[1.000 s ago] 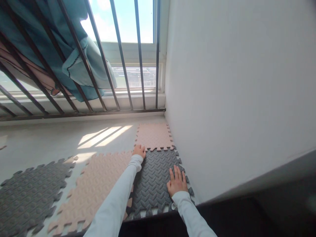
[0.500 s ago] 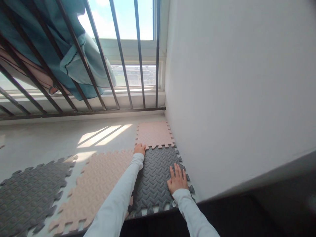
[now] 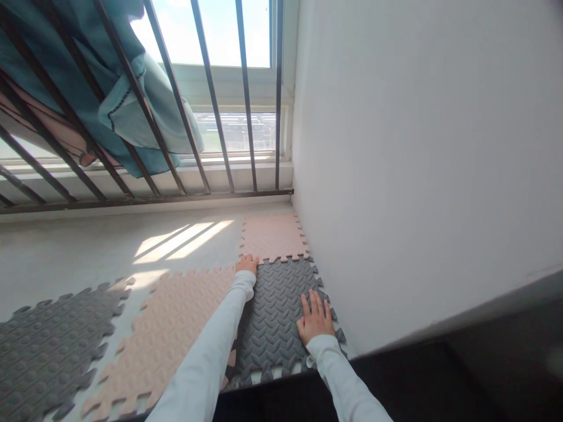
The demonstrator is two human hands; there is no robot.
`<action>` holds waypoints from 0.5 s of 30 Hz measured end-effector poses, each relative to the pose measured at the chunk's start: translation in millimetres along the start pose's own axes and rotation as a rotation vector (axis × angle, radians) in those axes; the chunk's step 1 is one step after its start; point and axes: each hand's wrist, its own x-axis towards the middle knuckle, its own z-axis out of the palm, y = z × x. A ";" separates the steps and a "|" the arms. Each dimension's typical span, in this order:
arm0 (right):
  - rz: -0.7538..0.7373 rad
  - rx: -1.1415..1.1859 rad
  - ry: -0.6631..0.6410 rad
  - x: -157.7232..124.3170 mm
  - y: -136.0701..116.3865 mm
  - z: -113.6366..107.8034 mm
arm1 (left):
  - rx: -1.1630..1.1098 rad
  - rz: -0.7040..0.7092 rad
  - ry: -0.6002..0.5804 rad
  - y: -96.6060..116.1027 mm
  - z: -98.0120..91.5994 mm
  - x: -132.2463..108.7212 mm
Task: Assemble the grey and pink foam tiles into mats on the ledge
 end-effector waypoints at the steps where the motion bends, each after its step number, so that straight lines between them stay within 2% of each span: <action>1: 0.000 0.010 0.001 -0.1 -0.2 -0.9 | 0.013 0.003 0.010 1.0 0.0 -2.9; 4: -0.001 0.030 -0.001 -0.2 -0.6 -1.7 | 0.031 0.013 0.071 5.6 5.1 -13.6; 10: -0.008 -0.018 0.015 0.8 0.6 4.3 | 0.010 0.033 0.039 24.7 19.0 -27.2; 15: -0.008 -0.022 0.020 1.1 0.3 4.3 | -0.036 0.052 0.033 35.8 20.4 -29.1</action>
